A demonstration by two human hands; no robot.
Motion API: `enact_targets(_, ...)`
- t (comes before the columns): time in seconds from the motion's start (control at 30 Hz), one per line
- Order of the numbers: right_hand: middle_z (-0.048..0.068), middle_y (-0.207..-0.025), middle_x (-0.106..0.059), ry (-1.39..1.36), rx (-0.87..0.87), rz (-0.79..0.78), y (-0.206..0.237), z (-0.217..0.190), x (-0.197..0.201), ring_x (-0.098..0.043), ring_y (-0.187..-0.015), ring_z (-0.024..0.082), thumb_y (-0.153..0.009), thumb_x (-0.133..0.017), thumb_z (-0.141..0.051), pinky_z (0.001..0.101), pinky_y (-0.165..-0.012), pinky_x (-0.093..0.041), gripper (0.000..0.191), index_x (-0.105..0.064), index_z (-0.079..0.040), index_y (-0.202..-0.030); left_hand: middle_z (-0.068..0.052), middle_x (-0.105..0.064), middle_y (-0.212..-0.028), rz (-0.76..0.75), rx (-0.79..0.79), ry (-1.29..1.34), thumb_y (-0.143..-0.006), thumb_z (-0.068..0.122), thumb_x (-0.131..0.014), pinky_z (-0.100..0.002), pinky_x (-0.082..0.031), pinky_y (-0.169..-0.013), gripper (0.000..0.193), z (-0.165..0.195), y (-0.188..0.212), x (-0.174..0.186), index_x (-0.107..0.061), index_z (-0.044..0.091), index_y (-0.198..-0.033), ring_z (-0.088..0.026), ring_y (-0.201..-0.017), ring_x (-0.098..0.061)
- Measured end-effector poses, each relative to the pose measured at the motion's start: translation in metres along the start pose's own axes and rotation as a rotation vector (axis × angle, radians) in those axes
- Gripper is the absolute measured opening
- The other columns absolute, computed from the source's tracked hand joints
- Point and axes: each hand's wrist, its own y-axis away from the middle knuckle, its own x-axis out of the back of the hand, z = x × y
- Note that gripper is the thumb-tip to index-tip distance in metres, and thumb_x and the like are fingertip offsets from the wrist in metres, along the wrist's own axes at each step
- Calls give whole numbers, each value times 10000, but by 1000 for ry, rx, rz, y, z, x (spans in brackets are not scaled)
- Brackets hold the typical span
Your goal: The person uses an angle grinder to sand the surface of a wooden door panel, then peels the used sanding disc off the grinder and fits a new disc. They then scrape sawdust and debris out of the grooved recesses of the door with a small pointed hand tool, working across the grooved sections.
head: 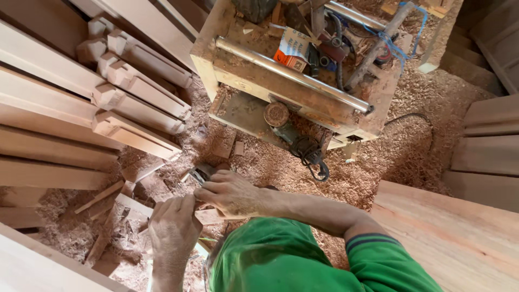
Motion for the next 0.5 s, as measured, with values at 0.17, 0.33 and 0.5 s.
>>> enact_targets(0.17,118,-1052,-715,-224,8,64,-14,1,7,-706,-928,271,-861,-701,-49,412,-855,-594,416,-600,2,-1261,-15,-661,-686,96,-40,-39,-855,131,-680,-339,-551,-617,40,6,-8,21,-659,107,-832,-160,-616,-623)
enact_targets(0.33,157,-1170,-736,-438,-201,-7,-44,46,38,-740,-1028,271,-1064,-577,-55,387,-893,-608,171,-690,-66,-1192,-88,-731,-801,-270,327,-63,-1025,468,-547,-333,-533,-444,503,9,-50,24,-601,8,-1222,-147,-478,-617)
enact_targets(0.5,158,-1115,-708,-15,-811,193,-63,155,101,-656,-904,248,-1009,-572,-110,342,-712,-542,196,-684,-114,-1169,-120,-707,-1224,-347,621,245,-895,520,-544,-376,-646,-581,797,15,-43,-13,-416,82,-1549,-226,-697,-755)
